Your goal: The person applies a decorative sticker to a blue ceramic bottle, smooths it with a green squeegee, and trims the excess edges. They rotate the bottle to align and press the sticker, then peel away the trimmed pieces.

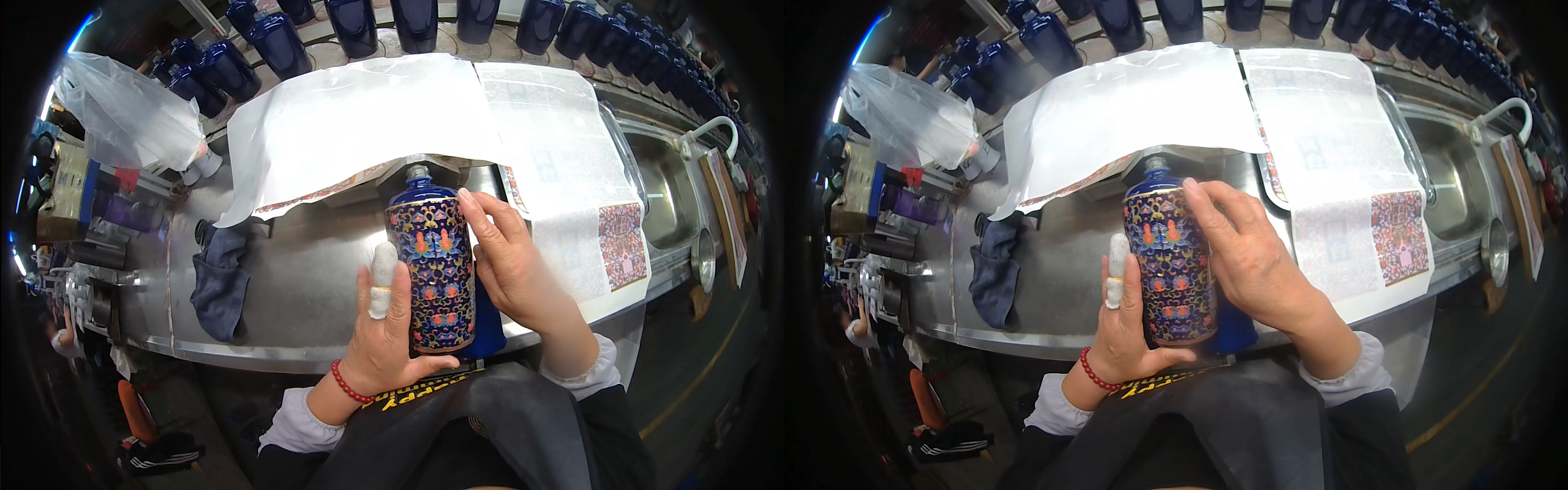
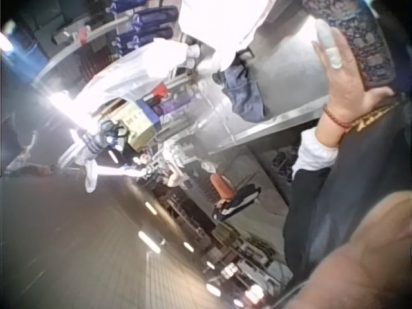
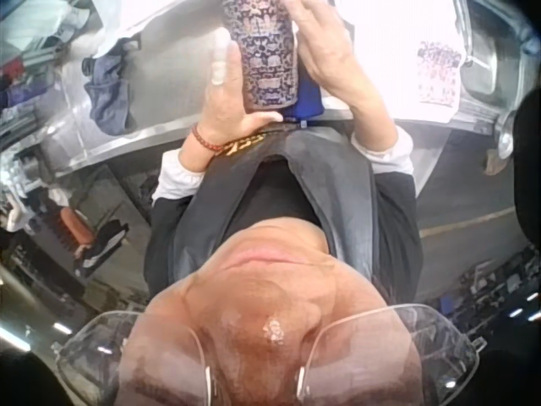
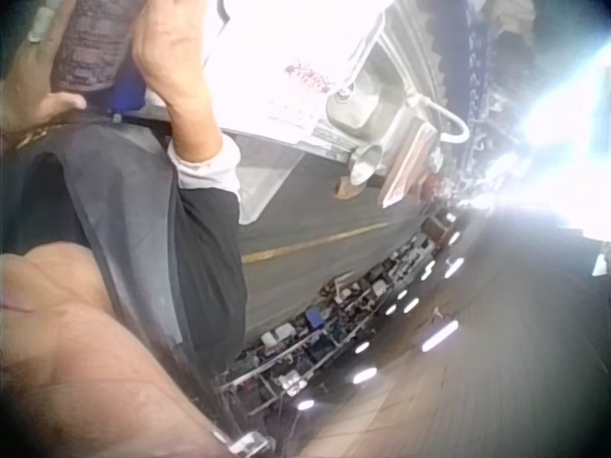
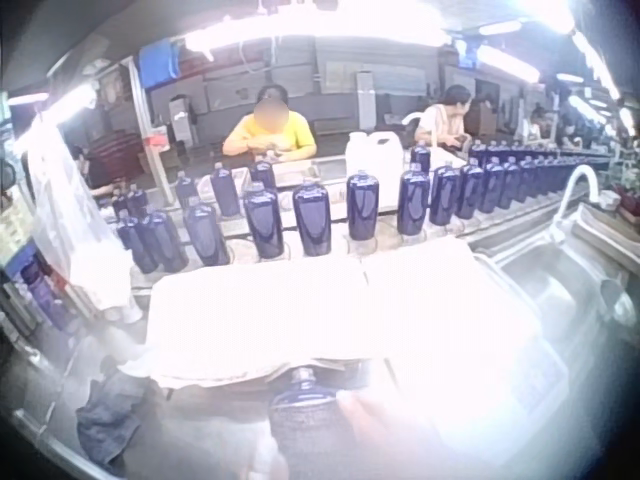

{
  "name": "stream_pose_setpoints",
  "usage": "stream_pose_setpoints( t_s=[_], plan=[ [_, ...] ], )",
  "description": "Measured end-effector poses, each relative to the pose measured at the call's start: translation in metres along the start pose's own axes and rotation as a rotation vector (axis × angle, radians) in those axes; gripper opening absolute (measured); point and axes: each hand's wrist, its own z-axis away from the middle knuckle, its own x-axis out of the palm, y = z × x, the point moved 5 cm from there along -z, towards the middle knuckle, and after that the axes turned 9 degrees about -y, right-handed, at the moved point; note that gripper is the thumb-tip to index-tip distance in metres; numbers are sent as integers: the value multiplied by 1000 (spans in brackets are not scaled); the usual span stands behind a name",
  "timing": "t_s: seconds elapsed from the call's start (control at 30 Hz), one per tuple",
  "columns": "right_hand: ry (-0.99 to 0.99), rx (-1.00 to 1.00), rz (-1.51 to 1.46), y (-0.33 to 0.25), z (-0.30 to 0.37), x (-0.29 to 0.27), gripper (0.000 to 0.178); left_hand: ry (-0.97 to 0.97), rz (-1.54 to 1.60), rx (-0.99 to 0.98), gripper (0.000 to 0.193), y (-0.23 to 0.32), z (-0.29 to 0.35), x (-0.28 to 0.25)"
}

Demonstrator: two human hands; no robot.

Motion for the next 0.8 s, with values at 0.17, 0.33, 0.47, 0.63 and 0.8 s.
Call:
stream_pose_setpoints(
  t_s=[0.17,0.33,0.47,0.63,0.8],
  plan=[
    [-59,33,-22,-1,-4,0,74,149,-91,-44,121,-19,-19,-22],
    [-78,41,15,-1,-6,0,76,135,-138,-16,112,-21,-39,-27],
    [-77,51,26,-1,-6,0,77,141,-145,-12,110,-19,-43,-29],
    [-77,43,44,-1,-7,0,76,140,-181,-13,109,-17,-45,-29],
    [-77,30,72,-2,-8,-1,74,143,-205,-11,112,-15,-45,-29]
  ],
)
